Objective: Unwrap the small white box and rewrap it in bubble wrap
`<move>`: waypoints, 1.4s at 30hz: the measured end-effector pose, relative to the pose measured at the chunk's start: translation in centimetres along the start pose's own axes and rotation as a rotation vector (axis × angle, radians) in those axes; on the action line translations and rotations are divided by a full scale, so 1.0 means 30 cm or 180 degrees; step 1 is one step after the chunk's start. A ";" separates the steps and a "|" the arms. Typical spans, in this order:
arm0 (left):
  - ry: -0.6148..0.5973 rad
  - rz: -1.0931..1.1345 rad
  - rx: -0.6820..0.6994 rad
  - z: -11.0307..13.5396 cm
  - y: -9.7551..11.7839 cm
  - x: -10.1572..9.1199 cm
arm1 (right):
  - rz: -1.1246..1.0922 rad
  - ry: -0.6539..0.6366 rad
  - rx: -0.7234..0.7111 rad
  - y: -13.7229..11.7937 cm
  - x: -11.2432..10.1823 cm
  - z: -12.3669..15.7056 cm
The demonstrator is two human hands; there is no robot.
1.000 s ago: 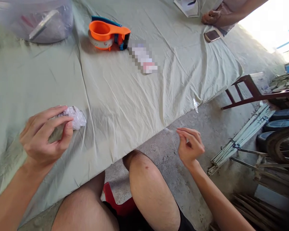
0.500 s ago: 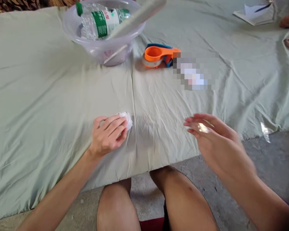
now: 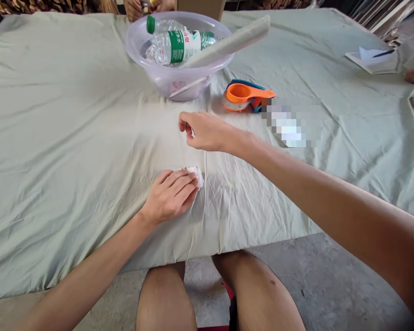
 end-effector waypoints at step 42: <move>0.0201 -0.0004 -0.0291 0.030 -0.013 0.013 | -0.0724 -0.0604 0.0055 -0.133 0.028 0.226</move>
Point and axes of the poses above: each hand's wrist, its own z-axis away from the middle knuckle, its own x-axis out of the palm, y = z × x, the point moved 6 cm from there along -z, towards the middle knuckle, and after that the axes turned 8 degrees about -z, right-handed, at the moved point
